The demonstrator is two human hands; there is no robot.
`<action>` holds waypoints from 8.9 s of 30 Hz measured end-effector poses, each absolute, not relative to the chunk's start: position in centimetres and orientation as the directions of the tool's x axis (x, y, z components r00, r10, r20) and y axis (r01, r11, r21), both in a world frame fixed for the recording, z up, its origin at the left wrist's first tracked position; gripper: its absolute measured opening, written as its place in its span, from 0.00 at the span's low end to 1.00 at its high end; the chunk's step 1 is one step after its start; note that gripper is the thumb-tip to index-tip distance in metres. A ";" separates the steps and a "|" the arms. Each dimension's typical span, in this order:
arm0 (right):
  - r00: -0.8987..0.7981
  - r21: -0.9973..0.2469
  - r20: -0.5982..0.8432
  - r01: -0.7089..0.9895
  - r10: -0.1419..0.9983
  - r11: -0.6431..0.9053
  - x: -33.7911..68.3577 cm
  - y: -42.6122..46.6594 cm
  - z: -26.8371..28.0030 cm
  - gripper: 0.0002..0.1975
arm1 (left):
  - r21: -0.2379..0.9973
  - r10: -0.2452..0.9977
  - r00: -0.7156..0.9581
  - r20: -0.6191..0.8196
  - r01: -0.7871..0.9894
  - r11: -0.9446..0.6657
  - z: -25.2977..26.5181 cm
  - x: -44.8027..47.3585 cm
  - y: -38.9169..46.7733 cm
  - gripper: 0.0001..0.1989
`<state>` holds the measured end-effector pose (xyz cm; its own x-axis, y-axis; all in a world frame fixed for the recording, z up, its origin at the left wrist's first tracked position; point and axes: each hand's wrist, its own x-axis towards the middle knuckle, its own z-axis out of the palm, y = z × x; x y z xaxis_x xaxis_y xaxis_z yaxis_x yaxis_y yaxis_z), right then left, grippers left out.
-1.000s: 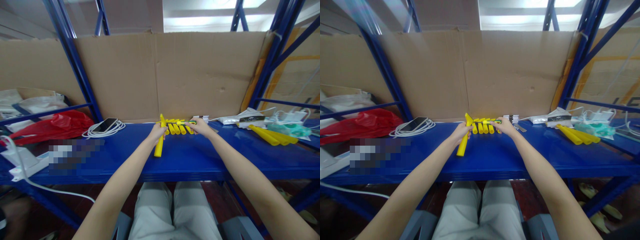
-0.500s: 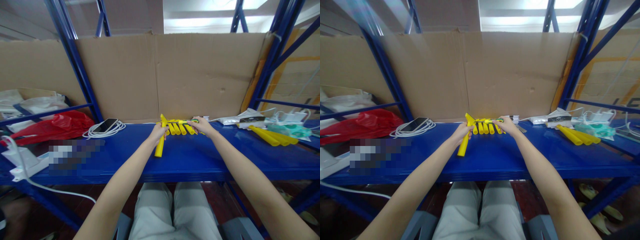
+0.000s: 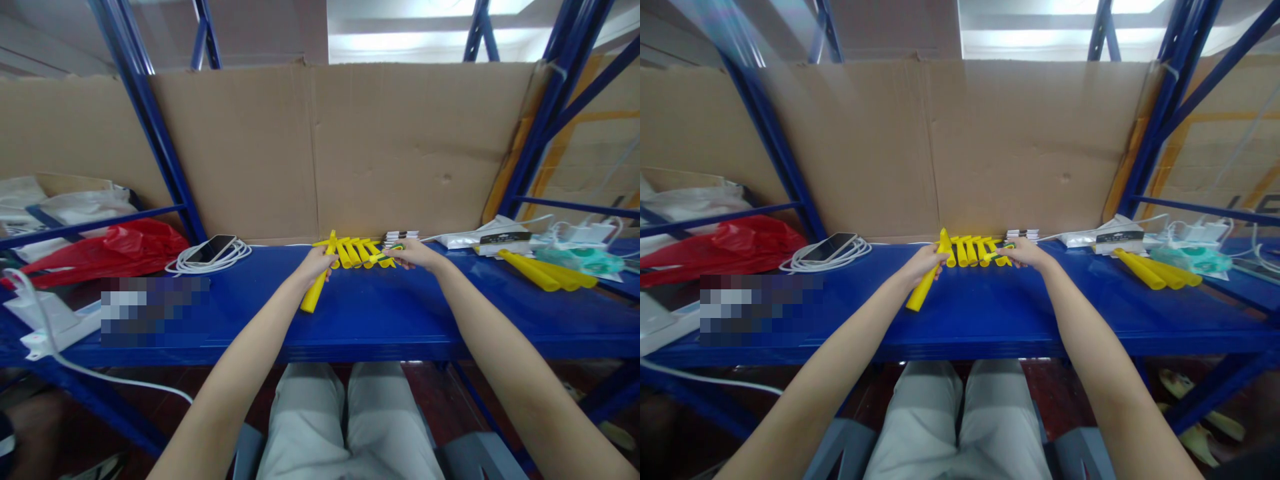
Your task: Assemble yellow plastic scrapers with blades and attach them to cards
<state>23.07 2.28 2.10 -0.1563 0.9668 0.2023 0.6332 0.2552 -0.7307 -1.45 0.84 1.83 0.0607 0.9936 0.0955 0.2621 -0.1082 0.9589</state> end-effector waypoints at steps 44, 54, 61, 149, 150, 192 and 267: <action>0.072 -0.030 0.106 0.997 0.992 -0.069 29.5 6.4 -0.7 0.24 | 0.226 0.879 0.371 0.300 0.868 -0.443 -0.4 -0.5 0.4 0.24; 0.011 0.032 0.153 0.999 0.988 -0.016 28.6 7.3 -2.0 0.20 | 0.275 0.881 0.361 0.305 0.853 -0.444 -0.2 -0.3 0.2 0.24; 0.073 0.009 0.140 0.997 0.987 -0.075 28.8 8.1 -2.6 0.19 | 0.252 0.878 0.380 0.292 0.855 -0.454 -0.1 0.0 -0.1 0.24; -0.026 -0.783 0.351 0.540 0.936 0.309 15.1 1.4 0.1 0.05 | 0.130 0.885 0.317 0.341 0.917 -0.378 0.1 0.7 -1.2 0.24; -0.045 -0.764 0.368 0.555 0.929 0.329 15.2 1.4 0.2 0.05 | 0.126 0.885 0.324 0.335 0.915 -0.383 0.0 0.7 -1.2 0.24; -0.095 -0.982 0.135 0.118 0.986 0.146 16.6 1.7 1.1 0.11 | 0.118 0.787 0.503 0.358 0.811 -0.573 0.1 -1.1 0.3 0.32; -0.115 -0.509 0.563 0.732 0.819 0.453 22.9 5.5 0.4 0.05 | 0.988 0.800 0.587 -0.123 -0.001 0.153 1.8 -0.3 -0.3 0.39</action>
